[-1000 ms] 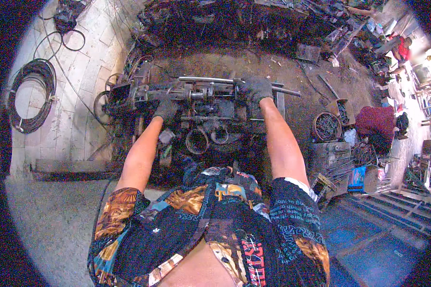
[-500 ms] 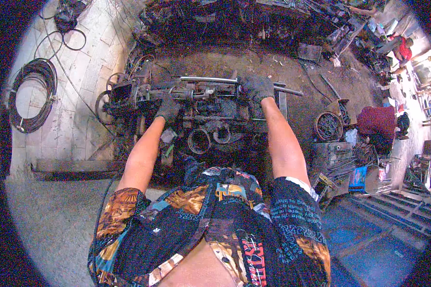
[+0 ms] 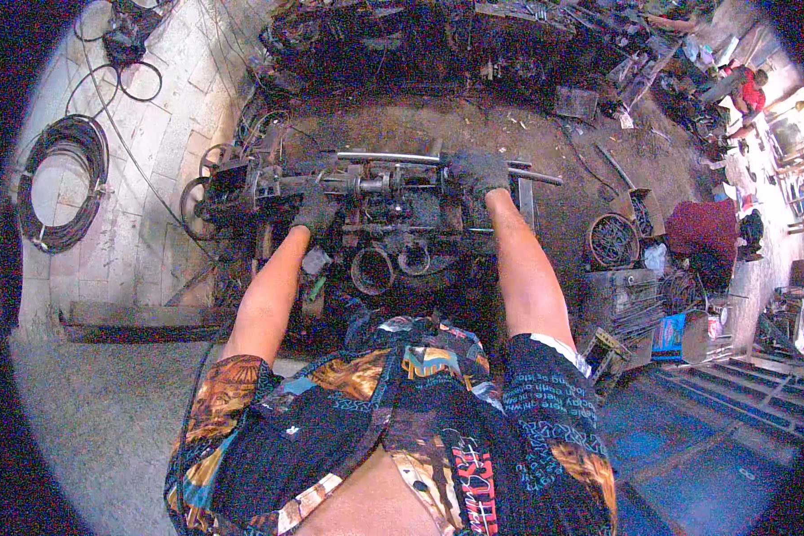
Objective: Use a manual pipe bending machine to shape a metal tube.
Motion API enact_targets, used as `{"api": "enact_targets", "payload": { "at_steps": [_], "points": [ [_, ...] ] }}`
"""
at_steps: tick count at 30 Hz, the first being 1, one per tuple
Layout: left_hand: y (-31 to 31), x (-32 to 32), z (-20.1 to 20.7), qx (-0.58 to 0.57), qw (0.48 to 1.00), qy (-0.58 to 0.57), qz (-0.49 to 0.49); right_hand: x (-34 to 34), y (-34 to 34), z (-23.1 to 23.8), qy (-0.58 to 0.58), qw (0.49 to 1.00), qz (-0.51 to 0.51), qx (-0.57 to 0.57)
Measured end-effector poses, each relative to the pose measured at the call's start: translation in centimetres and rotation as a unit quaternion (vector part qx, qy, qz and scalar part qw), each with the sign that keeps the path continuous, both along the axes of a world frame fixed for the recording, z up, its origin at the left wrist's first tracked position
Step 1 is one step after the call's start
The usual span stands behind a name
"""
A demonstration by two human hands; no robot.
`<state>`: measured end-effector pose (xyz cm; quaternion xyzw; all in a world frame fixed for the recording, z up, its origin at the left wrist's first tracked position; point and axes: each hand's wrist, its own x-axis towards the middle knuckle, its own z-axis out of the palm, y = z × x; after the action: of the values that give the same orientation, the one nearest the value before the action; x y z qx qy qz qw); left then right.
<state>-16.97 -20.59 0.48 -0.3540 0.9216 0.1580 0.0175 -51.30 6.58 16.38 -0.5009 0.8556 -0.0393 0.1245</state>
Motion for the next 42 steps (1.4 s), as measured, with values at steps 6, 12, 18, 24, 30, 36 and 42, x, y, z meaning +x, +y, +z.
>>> {"api": "enact_targets", "payload": {
  "at_steps": [6, 12, 18, 24, 30, 36, 42],
  "points": [
    [0.9, 0.2, 1.5, 0.050, 0.997, 0.009, 0.058, 0.8, -0.1, 1.0, 0.047, 0.998, 0.046, 0.004],
    [0.0, -0.1, 0.9, 0.075, 0.996, 0.018, 0.042, 0.5, 0.1, 0.4, 0.069, 0.996, 0.048, 0.011],
    [0.0, 0.1, 0.1, -0.003, 0.999, -0.010, 0.031, 0.4, -0.5, -0.2, 0.058, 0.998, 0.018, 0.005],
    [1.1, 0.0, 2.0, 0.008, 0.997, 0.054, 0.054, 0.6, -1.0, -0.2, 0.051, 0.999, -0.010, 0.008],
    [1.1, 0.3, 1.7, -0.068, 0.995, 0.065, 0.017, 0.7, -1.4, 0.0, 0.034, 0.998, -0.045, 0.024],
    [-0.9, 0.9, -2.6, -0.029, 0.996, 0.076, 0.032, 1.0, -1.4, 0.5, 0.033, 0.998, -0.050, 0.018],
    [-2.7, 1.0, -6.3, -0.106, 0.994, 0.013, -0.013, 1.1, -1.7, 0.9, 0.038, 0.998, -0.026, 0.041]
  ]
}}
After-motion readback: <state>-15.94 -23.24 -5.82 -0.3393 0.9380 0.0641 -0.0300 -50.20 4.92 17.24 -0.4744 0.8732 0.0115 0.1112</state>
